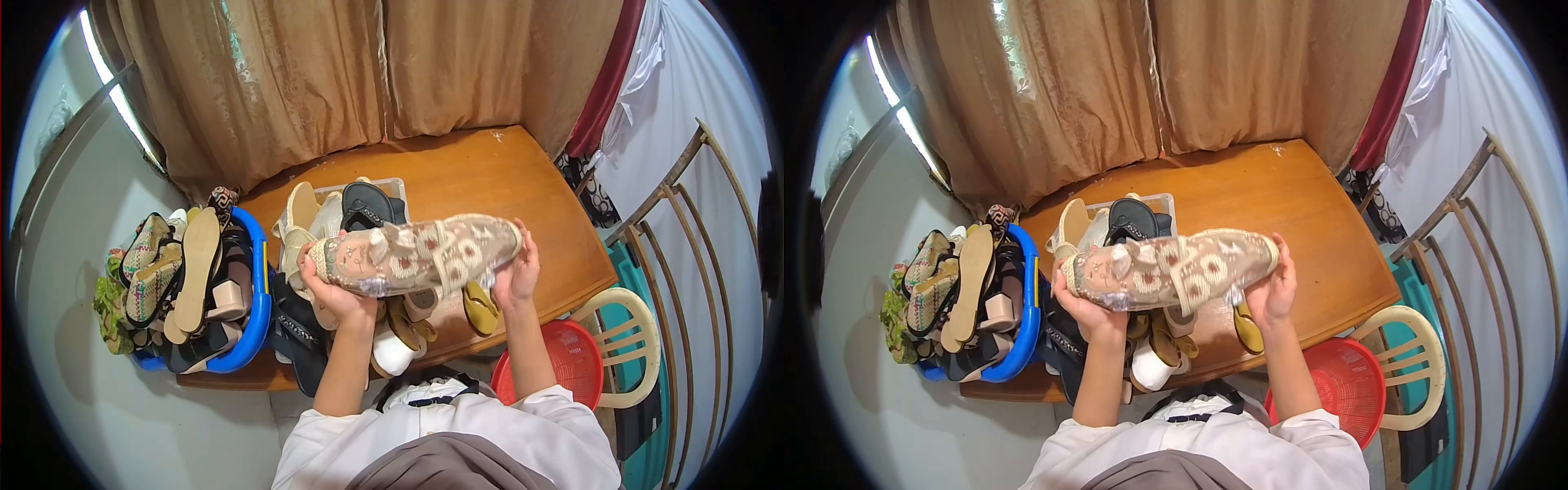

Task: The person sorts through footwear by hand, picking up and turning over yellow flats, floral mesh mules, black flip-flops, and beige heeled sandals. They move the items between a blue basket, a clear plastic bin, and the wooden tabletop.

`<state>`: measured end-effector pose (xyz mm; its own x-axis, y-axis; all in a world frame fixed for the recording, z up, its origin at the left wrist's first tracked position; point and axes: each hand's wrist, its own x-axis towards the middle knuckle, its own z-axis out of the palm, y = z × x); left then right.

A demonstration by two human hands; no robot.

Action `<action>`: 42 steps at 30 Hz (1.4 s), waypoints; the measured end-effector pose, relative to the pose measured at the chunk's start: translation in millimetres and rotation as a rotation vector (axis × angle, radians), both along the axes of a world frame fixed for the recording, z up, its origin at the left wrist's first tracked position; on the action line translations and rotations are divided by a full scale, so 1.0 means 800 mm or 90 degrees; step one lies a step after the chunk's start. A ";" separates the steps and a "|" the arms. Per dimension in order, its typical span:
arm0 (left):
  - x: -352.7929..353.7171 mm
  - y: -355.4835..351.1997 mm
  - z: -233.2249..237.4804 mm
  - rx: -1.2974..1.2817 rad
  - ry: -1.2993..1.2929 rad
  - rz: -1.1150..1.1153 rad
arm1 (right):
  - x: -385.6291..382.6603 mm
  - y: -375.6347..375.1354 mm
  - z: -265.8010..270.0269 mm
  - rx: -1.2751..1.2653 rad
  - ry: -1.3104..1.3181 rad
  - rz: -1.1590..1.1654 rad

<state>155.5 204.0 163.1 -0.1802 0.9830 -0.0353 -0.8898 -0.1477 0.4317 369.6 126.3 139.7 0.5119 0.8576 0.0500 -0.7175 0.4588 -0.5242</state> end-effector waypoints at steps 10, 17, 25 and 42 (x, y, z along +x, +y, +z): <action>0.056 -0.012 -0.035 0.010 -0.028 -0.005 | -0.087 -0.003 0.000 -0.011 -0.046 0.098; 0.048 -0.038 -0.043 0.126 0.340 -0.307 | 0.013 -0.023 0.003 -0.086 -0.046 0.101; -0.010 -0.029 -0.023 0.123 0.515 -0.286 | 0.142 -0.037 -0.077 -0.394 -0.388 0.012; -0.057 -0.045 -0.029 0.011 0.453 -0.199 | 0.259 -0.030 -0.252 -0.619 -0.426 0.106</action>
<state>110.2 168.0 139.6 0.1328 0.9911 0.0009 -0.4009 0.0528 0.9146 577.0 102.5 -62.1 0.5102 0.7373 -0.4428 -0.1819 -0.4107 -0.8934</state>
